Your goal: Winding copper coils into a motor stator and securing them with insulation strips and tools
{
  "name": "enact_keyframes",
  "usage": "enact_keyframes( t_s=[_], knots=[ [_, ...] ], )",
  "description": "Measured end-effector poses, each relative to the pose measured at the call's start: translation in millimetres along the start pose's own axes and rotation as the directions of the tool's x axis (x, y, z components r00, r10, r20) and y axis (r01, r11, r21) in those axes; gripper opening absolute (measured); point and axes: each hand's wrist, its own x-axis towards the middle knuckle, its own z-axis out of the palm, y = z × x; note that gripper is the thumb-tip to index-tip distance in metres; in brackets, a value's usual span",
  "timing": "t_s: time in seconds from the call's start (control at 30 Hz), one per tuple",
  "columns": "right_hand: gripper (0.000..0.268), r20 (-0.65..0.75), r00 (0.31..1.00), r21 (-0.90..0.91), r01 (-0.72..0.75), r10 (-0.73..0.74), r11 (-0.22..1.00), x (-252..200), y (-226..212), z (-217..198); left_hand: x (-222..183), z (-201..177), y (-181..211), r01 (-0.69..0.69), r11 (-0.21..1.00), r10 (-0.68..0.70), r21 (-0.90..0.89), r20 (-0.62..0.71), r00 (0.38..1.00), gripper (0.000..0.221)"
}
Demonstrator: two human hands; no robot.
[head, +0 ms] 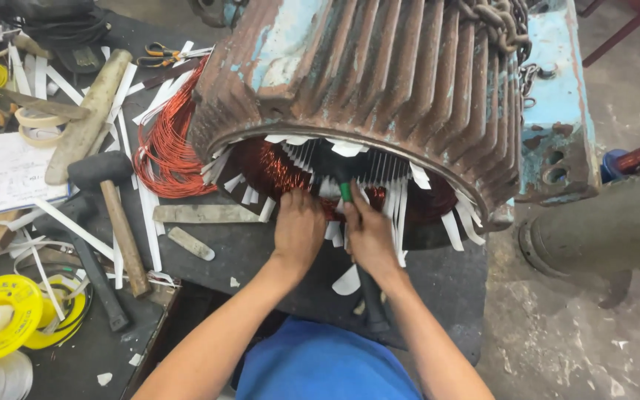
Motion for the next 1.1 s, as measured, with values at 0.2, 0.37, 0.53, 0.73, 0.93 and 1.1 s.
enact_keyframes(
  t_s=[0.2, 0.37, 0.53, 0.73, 0.93, 1.1],
  knots=[
    [0.047, -0.116, 0.992, 0.084, 0.049, -0.039, 0.995, -4, -14, -17, -25, 21, 1, -0.019, 1.0, 0.019, -0.011, -0.027, 0.999, 0.025],
    [0.046, -0.198, 0.968, 0.085, 0.17, -0.151, 0.982, 4, 3, -6, 8, 26, 1, 0.006, 0.999, -0.003, 0.041, -0.058, 0.998, 0.023],
    [0.042, -0.183, 0.949, -0.068, 0.247, -0.255, 0.967, 6, 28, 37, 14, 22, -3, -0.013, 0.999, 0.014, 0.042, -0.028, 1.0, 0.024],
    [0.049, -0.065, 0.998, 0.054, 0.019, -0.015, 0.998, 6, -2, -3, 16, 9, -4, 0.007, 0.999, -0.006, 0.047, -0.024, 1.0, 0.021],
    [0.052, -0.155, 0.919, -0.251, 0.318, -0.362, 0.914, 9, 29, 35, 17, 26, -1, 0.025, 1.0, -0.025, 0.015, -0.013, 1.0, 0.021],
    [0.047, -0.083, 0.996, 0.048, 0.033, -0.029, 0.998, 5, 5, -4, 6, 28, 0, 0.055, 0.99, -0.062, -0.129, -0.048, 0.997, 0.021]
  ],
)
